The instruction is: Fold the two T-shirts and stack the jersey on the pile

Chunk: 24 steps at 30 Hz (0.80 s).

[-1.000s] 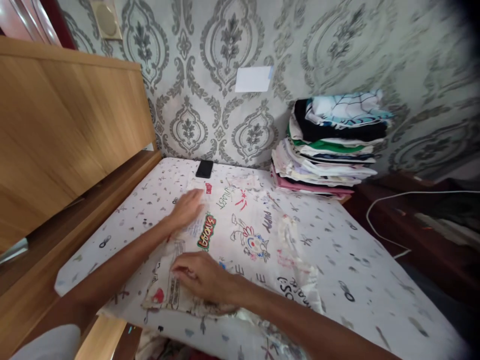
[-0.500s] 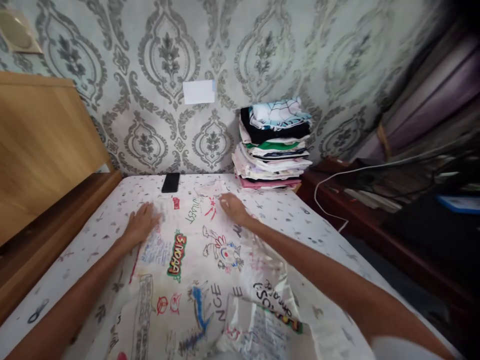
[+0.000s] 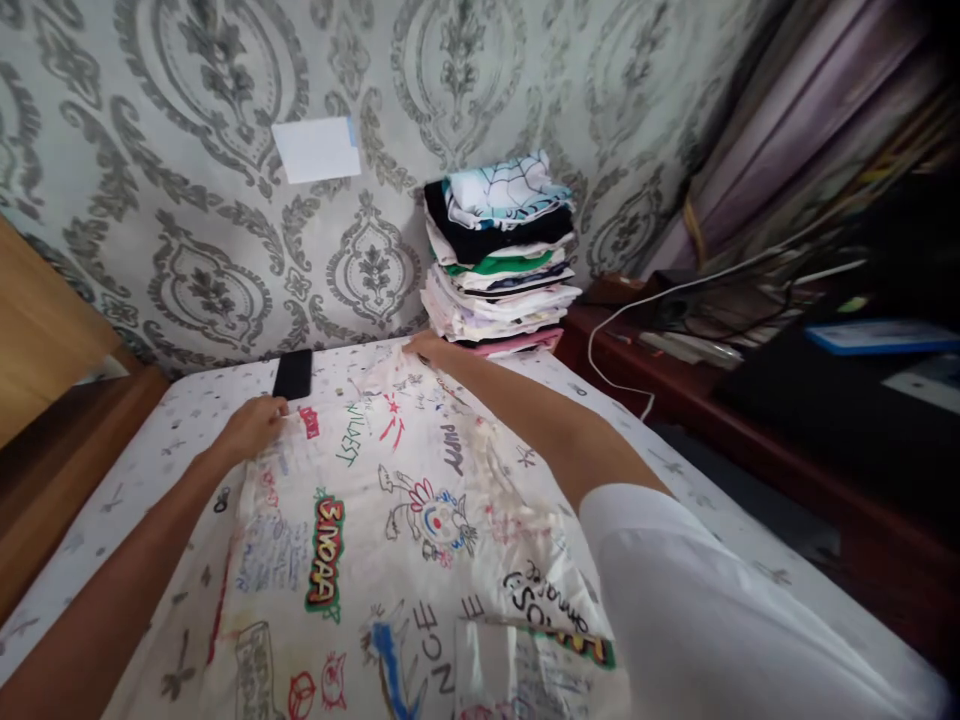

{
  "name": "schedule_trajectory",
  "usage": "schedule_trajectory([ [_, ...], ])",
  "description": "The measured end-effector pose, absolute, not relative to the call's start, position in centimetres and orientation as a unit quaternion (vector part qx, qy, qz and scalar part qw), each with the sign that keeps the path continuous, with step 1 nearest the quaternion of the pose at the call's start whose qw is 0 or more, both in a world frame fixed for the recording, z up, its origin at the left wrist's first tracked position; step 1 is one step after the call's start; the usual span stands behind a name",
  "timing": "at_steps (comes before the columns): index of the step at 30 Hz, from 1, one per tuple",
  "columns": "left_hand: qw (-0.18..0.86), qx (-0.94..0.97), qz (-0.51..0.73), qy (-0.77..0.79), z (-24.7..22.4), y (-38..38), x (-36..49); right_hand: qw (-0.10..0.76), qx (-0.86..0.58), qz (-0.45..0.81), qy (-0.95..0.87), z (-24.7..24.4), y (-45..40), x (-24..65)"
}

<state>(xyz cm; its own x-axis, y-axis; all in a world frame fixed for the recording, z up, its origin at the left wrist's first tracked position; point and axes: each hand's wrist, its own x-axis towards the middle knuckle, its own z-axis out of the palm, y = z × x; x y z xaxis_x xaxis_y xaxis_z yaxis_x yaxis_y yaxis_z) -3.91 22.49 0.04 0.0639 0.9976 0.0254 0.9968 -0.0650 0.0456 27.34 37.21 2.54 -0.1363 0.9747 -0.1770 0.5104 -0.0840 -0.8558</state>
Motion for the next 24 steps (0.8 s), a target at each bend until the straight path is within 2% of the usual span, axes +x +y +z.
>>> schedule_trajectory([
  [6,-0.004,0.772,0.137,0.621,2.2,18.2,-3.7,0.376,-0.498,0.486,-0.612,5.8,32.9,31.2],
  [10,-0.023,0.802,0.140,0.580,2.1,13.2,-3.3,0.418,-0.332,0.556,-0.636,5.6,26.3,35.6],
  [13,-0.063,0.828,0.133,0.541,0.1,9.9,-3.6,0.360,-0.247,0.538,-0.721,3.1,20.4,39.3],
  [17,-0.100,0.843,0.122,0.515,-3.0,7.5,-4.4,0.204,-0.228,0.394,-0.867,-0.4,14.2,42.3],
  [24,-0.081,0.849,0.090,0.515,-2.3,8.2,-3.8,0.172,-0.251,0.218,-0.927,-0.9,10.9,41.9],
])
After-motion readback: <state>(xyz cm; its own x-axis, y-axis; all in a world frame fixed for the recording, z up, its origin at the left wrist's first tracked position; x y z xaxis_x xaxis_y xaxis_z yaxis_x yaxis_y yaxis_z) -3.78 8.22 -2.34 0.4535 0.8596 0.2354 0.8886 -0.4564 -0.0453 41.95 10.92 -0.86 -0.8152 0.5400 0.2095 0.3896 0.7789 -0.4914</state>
